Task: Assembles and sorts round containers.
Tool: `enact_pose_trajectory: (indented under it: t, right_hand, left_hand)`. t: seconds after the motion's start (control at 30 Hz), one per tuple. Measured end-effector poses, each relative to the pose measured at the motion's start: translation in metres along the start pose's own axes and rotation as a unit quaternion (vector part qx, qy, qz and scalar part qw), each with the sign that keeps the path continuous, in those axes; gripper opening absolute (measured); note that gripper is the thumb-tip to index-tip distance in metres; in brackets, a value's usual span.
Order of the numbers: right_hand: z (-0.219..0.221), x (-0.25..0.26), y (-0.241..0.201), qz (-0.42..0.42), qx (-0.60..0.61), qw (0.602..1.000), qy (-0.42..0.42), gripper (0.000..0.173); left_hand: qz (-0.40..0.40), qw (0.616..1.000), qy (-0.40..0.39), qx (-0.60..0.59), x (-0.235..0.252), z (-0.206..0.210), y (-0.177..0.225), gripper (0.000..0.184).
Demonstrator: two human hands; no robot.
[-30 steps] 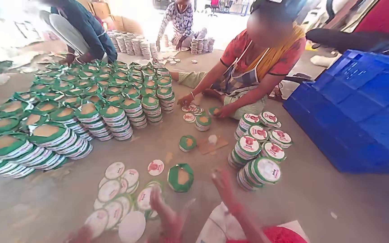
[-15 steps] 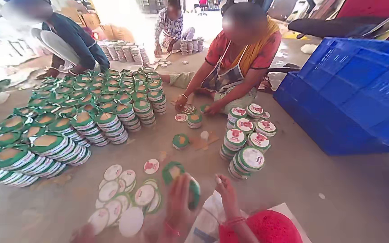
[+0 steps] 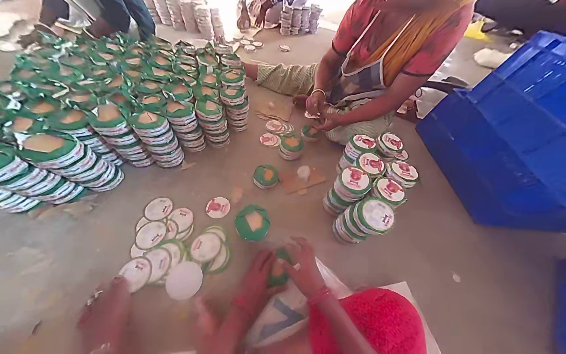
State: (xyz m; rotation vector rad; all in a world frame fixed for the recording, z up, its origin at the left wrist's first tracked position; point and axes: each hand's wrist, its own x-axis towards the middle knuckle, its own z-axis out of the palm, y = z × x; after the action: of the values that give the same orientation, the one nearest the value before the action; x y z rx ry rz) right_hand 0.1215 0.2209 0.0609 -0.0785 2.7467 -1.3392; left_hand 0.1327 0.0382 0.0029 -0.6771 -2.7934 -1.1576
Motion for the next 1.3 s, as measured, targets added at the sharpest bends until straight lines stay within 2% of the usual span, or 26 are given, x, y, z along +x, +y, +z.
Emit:
enact_pose_trajectory:
  t: [0.1,0.3,0.37,0.43,0.5,0.6,0.67,0.73,0.8,0.87,1.0,1.13,1.3]
  right_hand:
    - [0.008,0.001,0.005,-0.040,-0.065,0.997,-0.016,0.052]
    - [0.017,-0.004,-0.002,-0.024,-0.212,0.972,-0.098,0.063]
    - [0.015,-0.005,-0.003,-0.028,-0.155,0.985,-0.074,0.055]
    - [0.013,-0.007,0.004,-0.044,-0.061,0.997,-0.009,0.043]
    - [0.006,-0.012,0.010,-0.048,-0.074,0.996,0.017,0.044]
    - [-0.007,-0.020,0.006,0.019,-0.197,0.976,-0.087,0.060]
    - [-0.009,-0.024,0.009,0.011,-0.226,0.969,-0.099,0.061]
    - [-0.010,-0.029,0.014,-0.012,-0.172,0.982,-0.074,0.053]
    - [-0.010,-0.038,0.017,-0.013,-0.095,0.994,-0.057,0.047]
    - [-0.012,-0.046,0.018,-0.019,-0.113,0.992,-0.058,0.053]
    - [-0.011,-0.062,0.004,-0.009,-0.203,0.974,-0.101,0.057]
    - [-0.005,-0.073,0.004,-0.040,-0.178,0.982,-0.055,0.050]
    - [0.013,-0.080,-0.014,-0.078,-0.295,0.947,-0.104,0.067]
  left_hand:
    - [0.006,0.999,0.047,-0.016,0.000,0.002,0.000,0.080]
    - [-0.002,0.996,0.085,-0.017,-0.006,0.007,0.000,0.075]
    - [-0.032,0.998,0.054,-0.025,-0.005,0.002,0.004,0.077]
    - [-0.050,0.998,0.039,-0.021,-0.005,0.000,0.004,0.079]
    - [-0.045,0.998,0.046,-0.018,-0.007,0.003,0.002,0.080]
    - [-0.027,0.998,0.055,-0.009,-0.007,0.005,-0.001,0.077]
    - [-0.020,0.998,0.060,-0.006,-0.008,0.005,-0.001,0.073]
    - [-0.031,0.999,0.019,-0.001,-0.006,-0.002,0.000,0.073]
    - [-0.065,0.995,-0.080,0.008,-0.002,-0.019,0.004,0.079]
    - [-0.087,0.984,-0.158,0.009,0.005,-0.032,0.006,0.083]
    - [-0.054,0.986,-0.158,0.001,0.007,-0.042,-0.002,0.074]
    - [-0.008,0.988,-0.156,-0.013,0.009,-0.050,-0.017,0.065]
    - [0.012,0.988,-0.155,-0.006,0.010,-0.049,-0.022,0.063]
